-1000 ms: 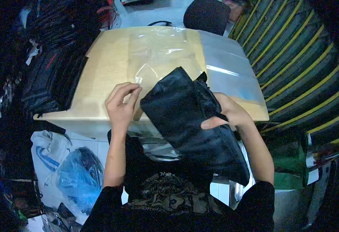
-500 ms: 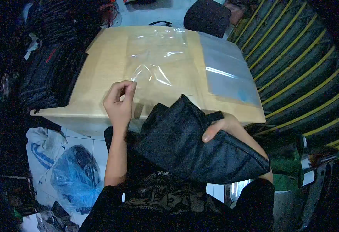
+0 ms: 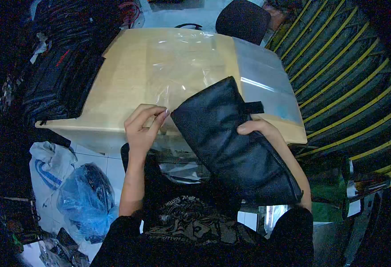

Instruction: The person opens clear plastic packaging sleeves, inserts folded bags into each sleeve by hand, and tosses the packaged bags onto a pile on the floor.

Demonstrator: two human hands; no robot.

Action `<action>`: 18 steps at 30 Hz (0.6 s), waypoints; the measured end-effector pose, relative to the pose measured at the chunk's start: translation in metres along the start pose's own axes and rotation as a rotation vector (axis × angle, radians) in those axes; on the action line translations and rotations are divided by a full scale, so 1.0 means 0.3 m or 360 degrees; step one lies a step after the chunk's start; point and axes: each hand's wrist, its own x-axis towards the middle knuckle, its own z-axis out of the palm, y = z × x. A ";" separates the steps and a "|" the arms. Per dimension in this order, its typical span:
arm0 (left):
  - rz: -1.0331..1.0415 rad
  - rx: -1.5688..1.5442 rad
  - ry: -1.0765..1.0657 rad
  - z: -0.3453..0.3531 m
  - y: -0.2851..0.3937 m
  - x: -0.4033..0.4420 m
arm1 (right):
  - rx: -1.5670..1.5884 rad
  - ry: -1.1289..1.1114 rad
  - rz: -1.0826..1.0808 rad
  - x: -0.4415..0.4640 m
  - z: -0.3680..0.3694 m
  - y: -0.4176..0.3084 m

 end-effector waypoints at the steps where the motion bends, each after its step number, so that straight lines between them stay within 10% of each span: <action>1: -0.0041 -0.0011 0.0012 0.002 0.004 -0.004 | -0.0259 0.0051 -0.0064 0.007 0.005 -0.005; 10: -0.0096 0.0013 0.0334 0.042 0.050 0.038 | -0.2273 -0.0317 -0.0616 0.058 0.074 -0.075; 18: 0.0186 0.0044 0.0181 0.055 0.076 -0.008 | -0.2654 0.0268 -0.0365 0.040 0.185 -0.119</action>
